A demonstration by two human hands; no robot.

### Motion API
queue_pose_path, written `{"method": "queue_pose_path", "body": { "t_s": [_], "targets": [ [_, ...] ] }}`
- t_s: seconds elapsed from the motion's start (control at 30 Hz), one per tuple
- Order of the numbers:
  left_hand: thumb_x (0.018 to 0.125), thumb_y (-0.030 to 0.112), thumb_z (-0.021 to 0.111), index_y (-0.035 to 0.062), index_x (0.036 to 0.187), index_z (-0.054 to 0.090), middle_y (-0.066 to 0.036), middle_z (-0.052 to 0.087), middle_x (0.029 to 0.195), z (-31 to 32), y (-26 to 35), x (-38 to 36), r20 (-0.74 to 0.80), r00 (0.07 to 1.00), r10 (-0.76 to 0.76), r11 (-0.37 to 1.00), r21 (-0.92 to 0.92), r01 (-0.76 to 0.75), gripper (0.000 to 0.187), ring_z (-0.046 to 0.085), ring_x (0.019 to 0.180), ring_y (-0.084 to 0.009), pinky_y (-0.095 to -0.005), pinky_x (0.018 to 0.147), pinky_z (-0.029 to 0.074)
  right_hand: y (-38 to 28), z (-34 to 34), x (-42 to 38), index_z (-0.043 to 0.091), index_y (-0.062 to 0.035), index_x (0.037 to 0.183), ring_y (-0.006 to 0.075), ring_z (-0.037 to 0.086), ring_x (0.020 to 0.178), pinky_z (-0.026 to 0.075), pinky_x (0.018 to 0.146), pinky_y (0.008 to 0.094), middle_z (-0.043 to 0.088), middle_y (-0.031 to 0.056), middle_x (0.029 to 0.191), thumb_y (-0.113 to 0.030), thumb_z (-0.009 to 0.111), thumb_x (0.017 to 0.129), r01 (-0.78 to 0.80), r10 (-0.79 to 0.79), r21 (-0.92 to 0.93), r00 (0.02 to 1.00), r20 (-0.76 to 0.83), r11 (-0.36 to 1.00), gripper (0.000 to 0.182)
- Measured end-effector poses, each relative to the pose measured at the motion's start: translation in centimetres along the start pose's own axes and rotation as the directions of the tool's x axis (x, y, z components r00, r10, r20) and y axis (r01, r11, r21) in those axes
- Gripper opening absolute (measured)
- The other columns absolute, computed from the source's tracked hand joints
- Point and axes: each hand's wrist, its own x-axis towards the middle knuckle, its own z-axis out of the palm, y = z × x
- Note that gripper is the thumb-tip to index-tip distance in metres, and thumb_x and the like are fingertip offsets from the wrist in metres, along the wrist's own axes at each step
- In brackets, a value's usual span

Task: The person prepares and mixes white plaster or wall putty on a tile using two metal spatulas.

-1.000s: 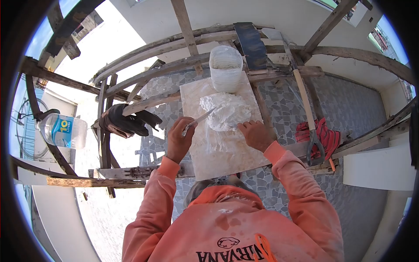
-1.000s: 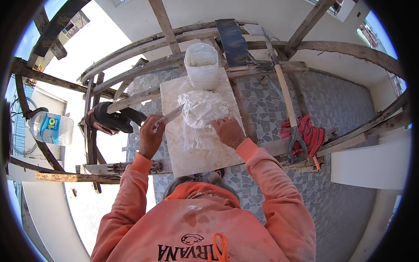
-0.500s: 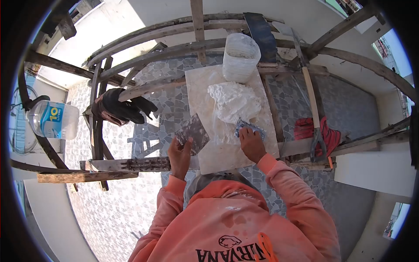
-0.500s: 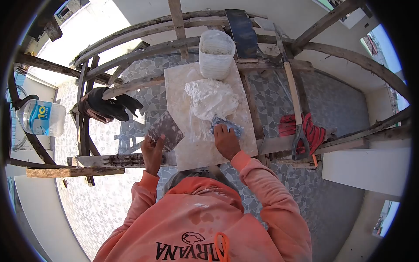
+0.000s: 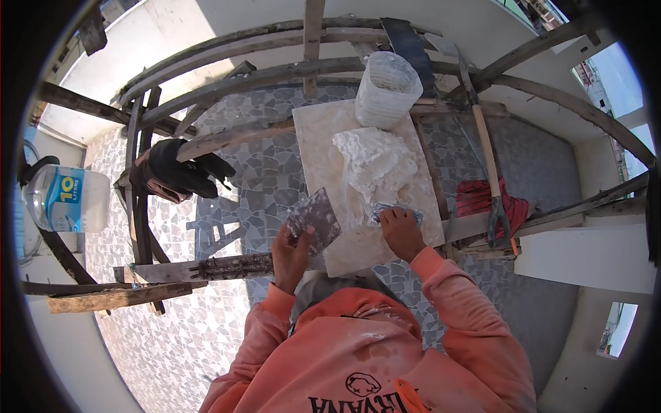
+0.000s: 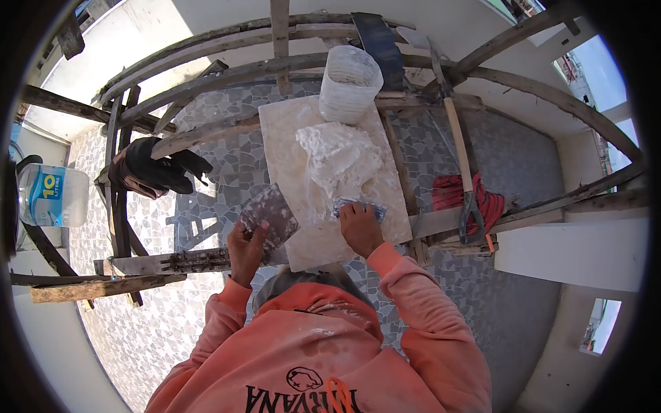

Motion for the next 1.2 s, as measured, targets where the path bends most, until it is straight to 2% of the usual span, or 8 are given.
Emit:
{"method": "queue_pose_path", "body": {
  "t_s": [0.4,0.5,0.6,0.7,0.8,0.93,1.07,1.2],
  "targets": [
    [0.093,0.009,0.066,-0.0033,0.120,0.058,-0.007,0.068,0.108,-2.1,0.7,0.6,0.057,0.996,-0.067,0.995,-0.068,0.071,0.030,0.062,0.095,-0.0103,-0.0254,0.082,0.049,-0.5,-3.9,0.0,0.061,-0.0019,0.114,0.0227,0.055,0.097,0.043,0.078,0.0377,0.059,0.0095,0.105,-0.019,0.057,0.085,0.010,-0.010,0.013,1.000,-0.017,1.000,0.033],
    [0.093,0.009,0.067,-0.0035,0.121,0.058,-0.007,0.068,0.107,-2.4,0.1,0.5,0.046,0.997,-0.065,0.997,-0.045,0.068,0.031,0.061,0.094,-0.0097,-0.0251,0.081,0.049,0.1,-0.4,-0.4,0.060,-0.0032,0.116,0.0220,0.055,0.097,0.043,0.078,0.0379,0.059,0.0082,0.102,-0.019,0.057,0.085,-0.134,0.137,-0.043,0.988,0.077,0.990,0.034],
    [0.093,0.009,0.067,-0.0037,0.121,0.057,-0.007,0.068,0.107,-2.7,0.1,0.5,0.068,0.997,-0.030,0.996,0.087,0.024,0.032,0.061,0.093,-0.0096,-0.0253,0.081,0.049,-1.2,1.3,-1.7,0.059,-0.0034,0.116,0.0216,0.055,0.097,0.043,0.078,0.0381,0.059,0.0079,0.100,-0.019,0.058,0.085,-0.036,0.035,-0.126,0.999,-0.004,0.991,0.034],
    [0.093,0.009,0.066,-0.0037,0.120,0.058,-0.006,0.068,0.106,-2.2,0.1,0.6,0.062,0.998,-0.027,1.000,-0.010,0.027,0.031,0.061,0.092,-0.0091,-0.0250,0.081,0.048,0.2,-1.3,-2.4,0.059,-0.0011,0.118,0.0225,0.055,0.100,0.043,0.078,0.0382,0.060,0.0097,0.106,-0.019,0.057,0.086,-0.082,0.073,0.054,0.986,0.150,0.995,0.037],
    [0.094,0.009,0.066,-0.0038,0.120,0.058,-0.006,0.068,0.105,-1.9,0.6,0.8,0.050,0.996,-0.077,0.997,0.005,0.077,0.030,0.061,0.092,-0.0091,-0.0247,0.081,0.048,-1.5,-3.7,-1.0,0.059,-0.0001,0.118,0.0231,0.055,0.103,0.044,0.078,0.0380,0.061,0.0115,0.112,-0.018,0.056,0.086,-0.166,0.166,-0.009,0.985,0.046,0.986,0.036],
    [0.094,0.008,0.065,-0.0036,0.120,0.059,-0.006,0.069,0.105,-1.6,0.7,1.1,0.078,0.996,-0.037,0.999,-0.009,0.038,0.029,0.061,0.093,-0.0093,-0.0251,0.082,0.049,-5.8,0.3,-1.7,0.062,-0.0027,0.111,0.0223,0.055,0.101,0.044,0.078,0.0379,0.060,0.0103,0.106,-0.019,0.055,0.086,-0.026,0.017,-0.175,0.999,-0.051,0.984,0.030],
    [0.094,0.008,0.065,-0.0030,0.119,0.059,-0.006,0.069,0.105,-1.7,0.8,1.2,0.076,0.996,-0.041,0.999,-0.017,0.042,0.028,0.061,0.093,-0.0088,-0.0247,0.081,0.049,-4.1,-3.5,-2.3,0.062,-0.0011,0.112,0.0226,0.055,0.101,0.044,0.078,0.0391,0.060,0.0110,0.107,-0.019,0.055,0.087,0.007,-0.014,0.054,0.992,0.124,0.999,0.032],
    [0.094,0.008,0.065,-0.0025,0.118,0.059,-0.006,0.069,0.105,-1.4,0.9,1.3,0.070,0.996,-0.057,0.996,-0.067,0.062,0.027,0.062,0.091,-0.0080,-0.0237,0.079,0.050,-5.0,-2.2,-0.2,0.061,-0.0011,0.113,0.0221,0.055,0.099,0.044,0.078,0.0386,0.059,0.0098,0.108,-0.020,0.056,0.086,-0.091,0.087,-0.062,0.994,-0.059,0.994,0.034]
  ]
}}
